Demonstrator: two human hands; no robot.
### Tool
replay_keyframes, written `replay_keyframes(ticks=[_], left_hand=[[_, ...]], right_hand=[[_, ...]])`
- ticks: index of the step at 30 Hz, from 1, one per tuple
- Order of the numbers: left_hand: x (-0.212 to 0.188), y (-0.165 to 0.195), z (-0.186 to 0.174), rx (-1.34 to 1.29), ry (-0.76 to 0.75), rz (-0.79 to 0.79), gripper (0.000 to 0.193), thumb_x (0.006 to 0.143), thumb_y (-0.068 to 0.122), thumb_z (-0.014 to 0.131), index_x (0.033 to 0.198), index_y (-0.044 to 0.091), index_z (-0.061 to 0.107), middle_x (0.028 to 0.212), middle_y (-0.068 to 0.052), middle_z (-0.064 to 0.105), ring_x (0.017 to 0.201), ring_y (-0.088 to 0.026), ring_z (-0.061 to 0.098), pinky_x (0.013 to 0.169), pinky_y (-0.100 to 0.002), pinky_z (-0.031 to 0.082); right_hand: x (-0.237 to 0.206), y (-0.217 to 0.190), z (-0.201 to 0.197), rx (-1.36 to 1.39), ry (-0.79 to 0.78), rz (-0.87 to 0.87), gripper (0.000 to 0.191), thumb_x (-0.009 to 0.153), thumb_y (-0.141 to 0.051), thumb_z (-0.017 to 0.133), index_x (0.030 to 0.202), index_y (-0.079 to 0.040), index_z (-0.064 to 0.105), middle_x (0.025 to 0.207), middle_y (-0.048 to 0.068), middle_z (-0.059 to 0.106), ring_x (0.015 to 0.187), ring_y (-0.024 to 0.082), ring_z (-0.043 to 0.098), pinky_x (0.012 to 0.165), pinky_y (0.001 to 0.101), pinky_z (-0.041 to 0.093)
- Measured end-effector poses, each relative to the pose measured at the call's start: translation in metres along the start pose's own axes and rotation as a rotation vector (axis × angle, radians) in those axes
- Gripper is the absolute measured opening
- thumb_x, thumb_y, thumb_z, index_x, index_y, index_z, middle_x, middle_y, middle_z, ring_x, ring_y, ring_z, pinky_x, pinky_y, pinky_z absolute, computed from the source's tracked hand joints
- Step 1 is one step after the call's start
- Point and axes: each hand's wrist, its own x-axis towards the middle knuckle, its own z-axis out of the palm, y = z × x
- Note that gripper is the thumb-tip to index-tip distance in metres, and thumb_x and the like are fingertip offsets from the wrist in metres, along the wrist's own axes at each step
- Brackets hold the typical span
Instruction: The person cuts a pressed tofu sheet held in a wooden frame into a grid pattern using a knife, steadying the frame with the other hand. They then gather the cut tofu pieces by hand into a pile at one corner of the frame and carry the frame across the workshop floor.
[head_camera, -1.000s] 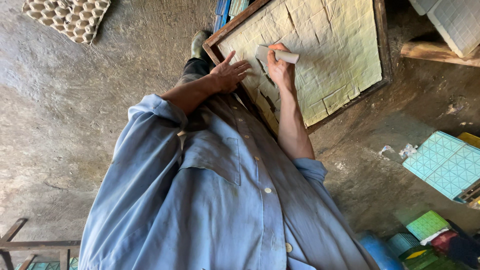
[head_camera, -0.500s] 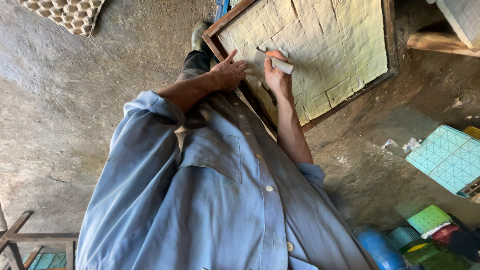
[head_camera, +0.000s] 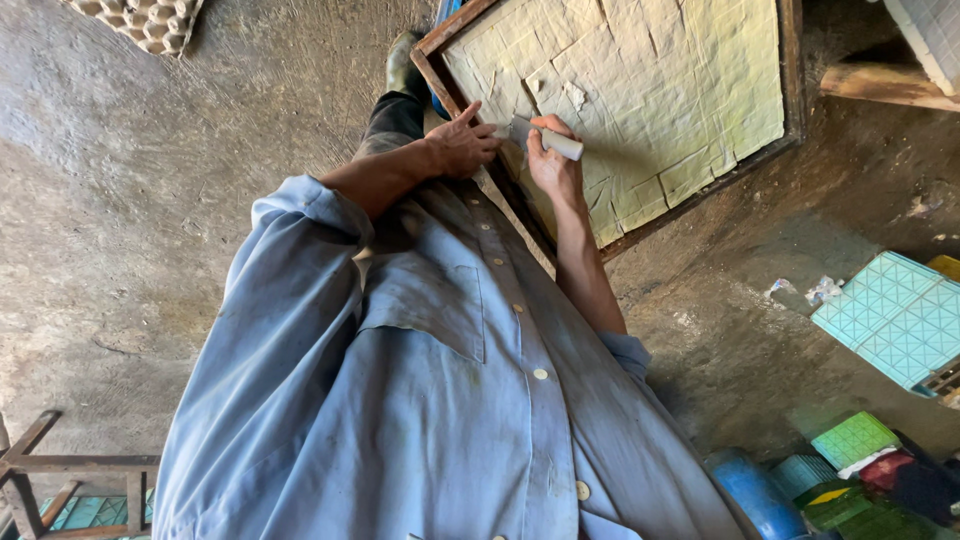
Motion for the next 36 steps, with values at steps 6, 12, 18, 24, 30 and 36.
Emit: replay_keyframes(ticks=[6,12,18,24,30,36], left_hand=[[0.004,0.002,-0.002,-0.038,-0.055,-0.044,0.049,0.094,0.029,0.056,0.141,0.017,0.058,0.161,0.000,0.039,0.157,-0.023,0.017,0.120,-0.072,0.003],[0.004,0.002,-0.009,-0.052,-0.085,-0.060,0.051,0.094,0.027,0.056,0.144,0.019,0.056,0.164,0.002,0.034,0.158,-0.021,0.013,0.119,-0.073,0.000],[0.003,-0.004,-0.011,-0.104,-0.101,-0.056,0.045,0.098,0.026,0.054,0.142,0.020,0.059,0.165,0.001,0.036,0.159,-0.020,0.018,0.123,-0.071,-0.001],[-0.004,-0.032,-0.012,-0.057,0.149,-0.081,0.051,0.100,0.035,0.054,0.147,0.016,0.052,0.172,-0.005,0.028,0.159,-0.023,0.018,0.125,-0.064,-0.001],[-0.020,-0.062,-0.027,-0.163,0.236,-0.373,0.078,0.092,0.053,0.058,0.158,0.017,0.036,0.170,-0.012,0.016,0.157,-0.031,0.008,0.122,-0.063,-0.001],[-0.032,-0.069,-0.026,-0.132,0.327,-0.393,0.081,0.093,0.052,0.060,0.163,0.021,0.035,0.172,-0.011,0.016,0.159,-0.030,0.008,0.126,-0.058,0.000]], right_hand=[[-0.020,0.004,0.002,0.031,0.003,-0.083,0.009,0.094,-0.007,0.068,0.103,-0.004,0.068,0.088,0.016,0.071,0.077,0.031,0.071,0.068,0.0406,0.056],[-0.036,0.016,0.003,0.043,-0.097,0.048,0.011,0.096,-0.008,0.065,0.105,-0.003,0.067,0.084,0.014,0.069,0.070,0.025,0.070,0.065,0.0390,0.055],[-0.028,0.032,-0.015,-0.012,-0.281,0.330,0.014,0.100,-0.018,0.062,0.111,-0.013,0.068,0.094,0.007,0.070,0.074,0.017,0.073,0.054,0.0324,0.059],[0.039,0.029,-0.046,0.317,-0.071,0.303,0.017,0.108,-0.021,0.058,0.119,-0.009,0.063,0.119,0.015,0.068,0.093,0.025,0.076,0.062,0.0339,0.067],[0.134,0.001,-0.026,0.382,0.051,0.082,0.017,0.106,-0.017,0.061,0.122,-0.009,0.064,0.123,0.012,0.067,0.104,0.025,0.073,0.071,0.0351,0.066],[0.156,-0.026,-0.016,0.301,0.061,0.001,0.014,0.105,-0.014,0.063,0.117,-0.007,0.067,0.110,0.010,0.070,0.092,0.020,0.071,0.067,0.0330,0.069]])
